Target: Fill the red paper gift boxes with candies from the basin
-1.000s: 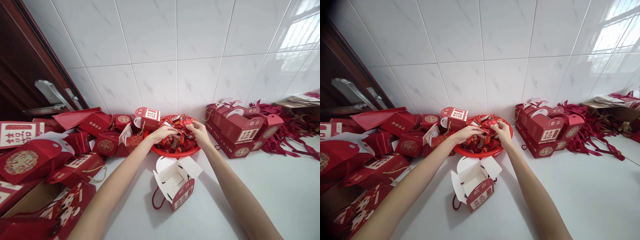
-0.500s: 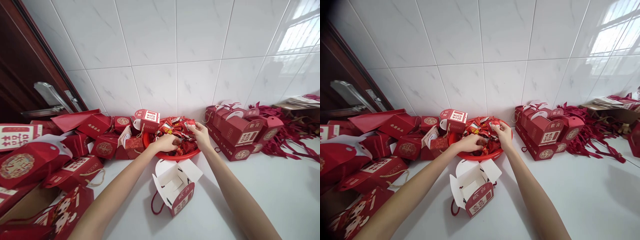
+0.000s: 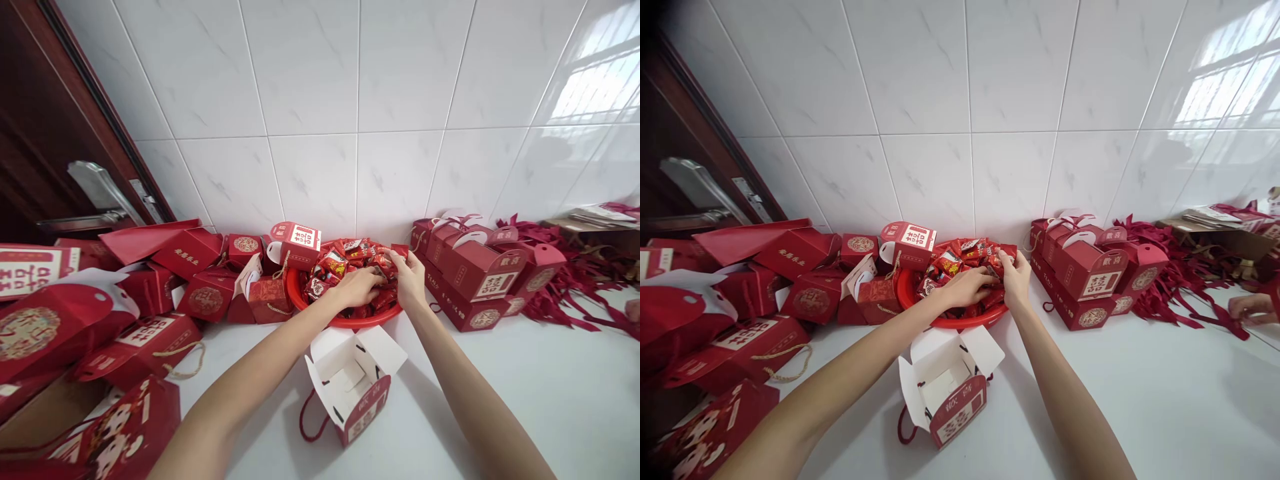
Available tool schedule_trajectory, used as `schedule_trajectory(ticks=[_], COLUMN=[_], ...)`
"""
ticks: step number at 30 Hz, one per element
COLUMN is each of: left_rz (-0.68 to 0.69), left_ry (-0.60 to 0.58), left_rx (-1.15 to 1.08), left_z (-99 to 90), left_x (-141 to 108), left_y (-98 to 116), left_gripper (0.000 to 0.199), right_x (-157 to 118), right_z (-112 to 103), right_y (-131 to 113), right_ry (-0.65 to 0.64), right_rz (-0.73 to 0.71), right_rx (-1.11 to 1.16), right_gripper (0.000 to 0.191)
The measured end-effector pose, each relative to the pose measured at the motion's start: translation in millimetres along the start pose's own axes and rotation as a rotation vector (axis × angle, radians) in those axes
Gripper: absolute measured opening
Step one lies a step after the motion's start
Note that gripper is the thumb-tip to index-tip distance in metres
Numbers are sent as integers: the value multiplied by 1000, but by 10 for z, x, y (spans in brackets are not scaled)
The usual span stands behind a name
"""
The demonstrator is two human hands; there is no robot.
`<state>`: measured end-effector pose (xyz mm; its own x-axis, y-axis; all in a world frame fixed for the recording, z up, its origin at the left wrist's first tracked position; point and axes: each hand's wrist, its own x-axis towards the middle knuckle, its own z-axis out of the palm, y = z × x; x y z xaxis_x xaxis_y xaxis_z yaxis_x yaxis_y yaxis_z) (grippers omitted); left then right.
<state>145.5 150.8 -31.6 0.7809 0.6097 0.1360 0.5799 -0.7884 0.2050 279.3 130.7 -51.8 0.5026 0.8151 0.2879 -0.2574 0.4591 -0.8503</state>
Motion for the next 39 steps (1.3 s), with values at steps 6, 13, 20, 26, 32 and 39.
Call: schedule_trajectory(ticks=[6, 13, 20, 26, 32, 39], left_rz=[-142, -100, -232, -272, -309, -389], left_ry=[243, 497, 469, -198, -311, -470], left_rx=[-467, -1050, -792, -233, 82, 156], left_z=[64, 51, -270, -620, -493, -429], left_x=[86, 66, -221, -706, -679, -479], left_y=[-274, -333, -464, -449, -175, 3], left_gripper=[25, 33, 20, 18, 32, 27], right_x=[4, -71, -24, -5, -46, -55], right_z=[5, 13, 7, 4, 22, 25], right_y=[-30, -111, -89, -77, -116, -115], right_ry=[-28, -380, -190, -107, -113, -163], right_rz=[82, 241, 257, 274, 286, 264], right_rx=[127, 100, 187, 191, 136, 128], right_gripper=[33, 38, 38, 33, 27, 31])
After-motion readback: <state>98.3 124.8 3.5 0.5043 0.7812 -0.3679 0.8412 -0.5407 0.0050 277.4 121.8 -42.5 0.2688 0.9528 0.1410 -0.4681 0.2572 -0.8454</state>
